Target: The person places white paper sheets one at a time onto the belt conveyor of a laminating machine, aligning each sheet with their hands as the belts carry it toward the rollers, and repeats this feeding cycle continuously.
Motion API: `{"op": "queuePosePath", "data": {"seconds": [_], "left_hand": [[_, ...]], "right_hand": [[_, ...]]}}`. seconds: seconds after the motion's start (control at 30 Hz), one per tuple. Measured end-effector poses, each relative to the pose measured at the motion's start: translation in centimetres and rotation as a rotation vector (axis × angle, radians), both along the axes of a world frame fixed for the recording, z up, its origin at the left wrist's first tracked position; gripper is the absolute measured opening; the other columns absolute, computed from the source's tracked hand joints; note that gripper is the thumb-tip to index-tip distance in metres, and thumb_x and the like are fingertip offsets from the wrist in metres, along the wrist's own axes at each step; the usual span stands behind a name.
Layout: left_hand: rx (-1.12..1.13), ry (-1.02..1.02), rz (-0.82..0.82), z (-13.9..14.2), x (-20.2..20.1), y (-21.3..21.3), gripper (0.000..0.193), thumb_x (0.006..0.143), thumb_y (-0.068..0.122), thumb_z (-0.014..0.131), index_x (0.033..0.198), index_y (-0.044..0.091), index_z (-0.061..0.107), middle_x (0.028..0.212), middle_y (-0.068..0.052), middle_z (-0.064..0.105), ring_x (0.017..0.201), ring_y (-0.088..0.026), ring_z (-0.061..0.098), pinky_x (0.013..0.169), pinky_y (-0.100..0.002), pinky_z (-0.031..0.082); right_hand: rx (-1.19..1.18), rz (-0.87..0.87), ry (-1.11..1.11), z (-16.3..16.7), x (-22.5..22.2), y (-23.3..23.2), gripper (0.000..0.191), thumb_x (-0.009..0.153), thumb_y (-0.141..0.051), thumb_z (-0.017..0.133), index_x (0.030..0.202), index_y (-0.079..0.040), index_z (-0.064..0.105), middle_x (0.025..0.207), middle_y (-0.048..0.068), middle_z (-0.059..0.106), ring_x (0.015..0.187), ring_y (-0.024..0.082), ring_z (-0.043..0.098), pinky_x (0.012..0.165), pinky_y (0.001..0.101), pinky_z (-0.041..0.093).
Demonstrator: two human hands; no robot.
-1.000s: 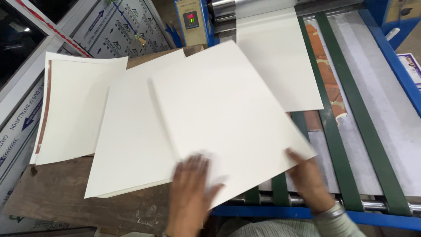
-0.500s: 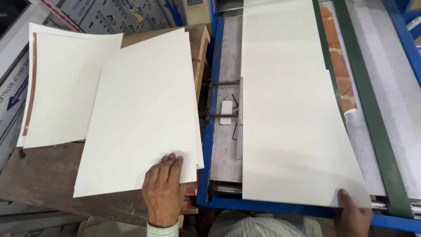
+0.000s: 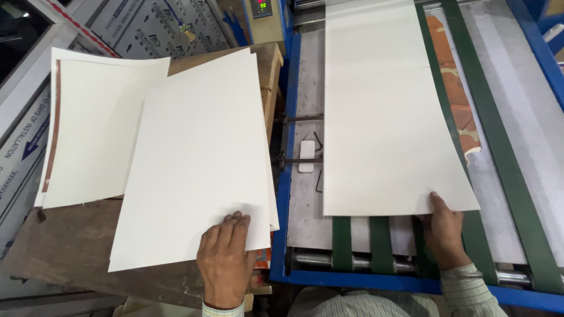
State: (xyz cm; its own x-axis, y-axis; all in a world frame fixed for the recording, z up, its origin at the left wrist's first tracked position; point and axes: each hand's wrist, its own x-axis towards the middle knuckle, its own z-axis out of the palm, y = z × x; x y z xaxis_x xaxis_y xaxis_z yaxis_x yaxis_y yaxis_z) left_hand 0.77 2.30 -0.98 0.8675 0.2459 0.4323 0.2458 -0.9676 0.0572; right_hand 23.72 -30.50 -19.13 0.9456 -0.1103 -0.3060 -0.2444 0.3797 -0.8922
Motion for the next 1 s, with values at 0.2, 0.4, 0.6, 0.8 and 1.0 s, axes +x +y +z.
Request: {"op": "queuePosePath", "data": {"seconds": [0.2,0.4,0.6,0.8,1.0], "left_hand": [[-0.105,0.066,-0.110,1.1,-1.8,3.3,0.059,0.068,0.011,0.083,0.125,0.007,0.070,0.129,-0.013,0.070,0.121,-0.032,0.063,0.104,-0.048,0.047],[-0.317,-0.172,-0.016,1.4,-0.9,1.4,0.051,0.084,0.004,0.065,0.135,0.006,0.065,0.140,-0.011,0.065,0.132,-0.028,0.059,0.112,-0.043,0.049],[-0.221,0.185,-0.366,-0.4,3.3,-9.8,0.067,0.084,0.034,0.070,0.133,-0.009,0.057,0.142,-0.028,0.053,0.137,-0.041,0.045,0.116,-0.061,0.022],[-0.033,0.162,-0.150,2.3,1.5,-3.2,0.075,0.086,0.053,0.069,0.134,-0.004,0.058,0.148,-0.028,0.051,0.138,-0.044,0.044,0.115,-0.062,0.027],[0.028,0.114,-0.068,1.6,0.4,1.9,0.061,0.082,0.031,0.077,0.130,-0.002,0.061,0.133,-0.021,0.063,0.127,-0.035,0.058,0.107,-0.049,0.046]], "right_hand": [[0.125,0.378,0.221,0.9,-1.1,1.8,0.041,0.107,-0.024,0.044,0.133,0.007,0.049,0.120,0.023,0.066,0.107,0.034,0.067,0.091,0.0456,0.058],[0.175,0.757,0.149,5.0,-6.6,5.5,0.046,0.099,-0.021,0.048,0.137,0.005,0.053,0.124,0.022,0.069,0.107,0.034,0.070,0.086,0.0456,0.059],[0.472,0.738,0.144,7.0,-9.7,8.9,0.049,0.094,-0.014,0.054,0.141,-0.003,0.052,0.125,0.014,0.068,0.109,0.027,0.067,0.087,0.0425,0.058],[-0.958,0.560,-0.596,4.6,-4.2,2.6,0.028,0.099,-0.003,0.061,0.127,0.004,0.061,0.115,0.013,0.069,0.106,0.020,0.070,0.086,0.0343,0.059],[-0.144,-0.041,0.108,2.0,-0.8,-2.2,0.038,0.106,-0.011,0.064,0.131,0.014,0.050,0.116,0.016,0.064,0.099,0.023,0.065,0.078,0.0372,0.054]]}}
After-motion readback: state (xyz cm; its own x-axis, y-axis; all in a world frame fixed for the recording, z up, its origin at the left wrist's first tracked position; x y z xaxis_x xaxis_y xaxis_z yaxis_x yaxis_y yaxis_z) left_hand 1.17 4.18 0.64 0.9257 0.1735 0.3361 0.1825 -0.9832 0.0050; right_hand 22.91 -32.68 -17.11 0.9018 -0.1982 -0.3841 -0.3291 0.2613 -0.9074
